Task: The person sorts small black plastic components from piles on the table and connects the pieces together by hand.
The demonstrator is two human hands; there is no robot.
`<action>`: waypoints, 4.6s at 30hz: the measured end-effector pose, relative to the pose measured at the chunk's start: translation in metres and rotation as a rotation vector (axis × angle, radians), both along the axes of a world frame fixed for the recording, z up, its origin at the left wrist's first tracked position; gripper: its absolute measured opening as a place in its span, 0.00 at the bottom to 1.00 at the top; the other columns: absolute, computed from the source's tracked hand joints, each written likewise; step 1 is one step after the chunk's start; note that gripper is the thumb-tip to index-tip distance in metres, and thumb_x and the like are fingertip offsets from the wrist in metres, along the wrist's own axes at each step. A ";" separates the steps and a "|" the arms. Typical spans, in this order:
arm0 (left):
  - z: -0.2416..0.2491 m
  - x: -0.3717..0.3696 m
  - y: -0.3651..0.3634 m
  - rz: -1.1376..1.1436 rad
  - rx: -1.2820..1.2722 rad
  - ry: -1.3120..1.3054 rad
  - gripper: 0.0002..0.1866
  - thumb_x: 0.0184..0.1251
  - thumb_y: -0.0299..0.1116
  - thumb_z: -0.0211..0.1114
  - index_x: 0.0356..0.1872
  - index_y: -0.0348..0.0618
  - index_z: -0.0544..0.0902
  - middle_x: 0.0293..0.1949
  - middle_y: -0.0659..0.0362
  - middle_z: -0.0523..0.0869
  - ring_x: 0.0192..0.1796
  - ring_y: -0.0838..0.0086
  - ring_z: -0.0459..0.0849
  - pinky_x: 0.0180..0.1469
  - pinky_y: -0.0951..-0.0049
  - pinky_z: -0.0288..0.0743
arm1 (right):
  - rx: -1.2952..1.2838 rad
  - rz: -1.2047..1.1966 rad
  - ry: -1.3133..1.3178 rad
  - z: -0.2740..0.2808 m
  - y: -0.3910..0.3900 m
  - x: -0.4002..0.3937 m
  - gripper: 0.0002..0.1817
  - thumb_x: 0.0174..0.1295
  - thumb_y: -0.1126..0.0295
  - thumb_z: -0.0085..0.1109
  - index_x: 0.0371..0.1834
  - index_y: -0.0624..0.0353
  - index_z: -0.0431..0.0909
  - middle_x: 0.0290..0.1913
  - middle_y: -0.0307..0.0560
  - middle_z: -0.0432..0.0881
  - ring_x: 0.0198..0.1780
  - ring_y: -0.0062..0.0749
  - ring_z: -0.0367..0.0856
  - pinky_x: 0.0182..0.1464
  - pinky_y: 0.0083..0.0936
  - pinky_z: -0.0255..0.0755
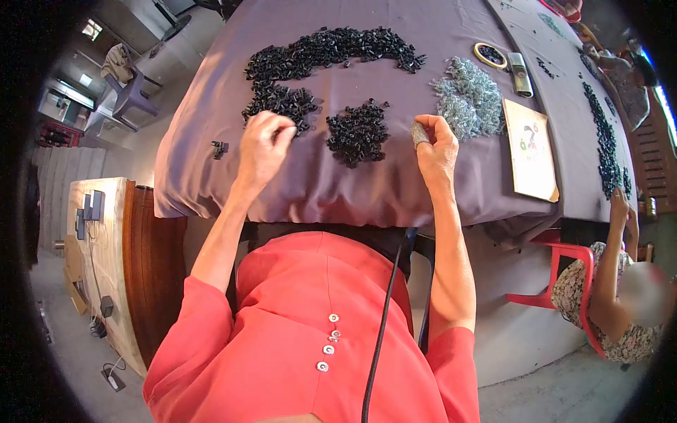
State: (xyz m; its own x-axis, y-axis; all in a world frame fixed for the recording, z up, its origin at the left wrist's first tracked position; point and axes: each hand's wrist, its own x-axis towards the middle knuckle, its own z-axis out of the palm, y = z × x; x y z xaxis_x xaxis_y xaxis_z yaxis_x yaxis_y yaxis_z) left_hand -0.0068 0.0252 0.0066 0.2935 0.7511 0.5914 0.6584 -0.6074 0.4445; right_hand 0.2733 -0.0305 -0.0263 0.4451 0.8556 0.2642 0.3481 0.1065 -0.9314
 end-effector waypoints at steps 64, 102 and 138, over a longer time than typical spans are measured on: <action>-0.018 0.025 0.012 -0.019 -0.039 0.237 0.05 0.53 0.31 0.63 0.29 0.44 0.77 0.31 0.58 0.75 0.36 0.63 0.74 0.40 0.65 0.69 | -0.010 0.117 0.150 0.008 -0.004 -0.018 0.16 0.49 0.88 0.42 0.38 0.62 0.75 0.27 0.36 0.74 0.25 0.15 0.70 0.29 0.13 0.66; -0.020 0.034 -0.039 -0.520 -1.011 -0.868 0.09 0.60 0.21 0.60 0.42 0.38 0.78 0.34 0.62 0.82 0.34 0.83 0.78 0.38 0.81 0.75 | 0.018 0.360 -0.091 0.034 -0.024 -0.092 0.12 0.49 0.86 0.54 0.37 0.62 0.75 0.30 0.42 0.79 0.32 0.25 0.77 0.38 0.19 0.70; -0.018 0.020 -0.043 -0.493 -1.072 -1.046 0.06 0.62 0.27 0.60 0.40 0.39 0.79 0.31 0.61 0.82 0.28 0.84 0.77 0.32 0.84 0.72 | -0.017 0.066 -0.554 0.035 0.014 -0.024 0.12 0.49 0.84 0.48 0.36 0.62 0.77 0.34 0.52 0.77 0.39 0.44 0.77 0.43 0.33 0.69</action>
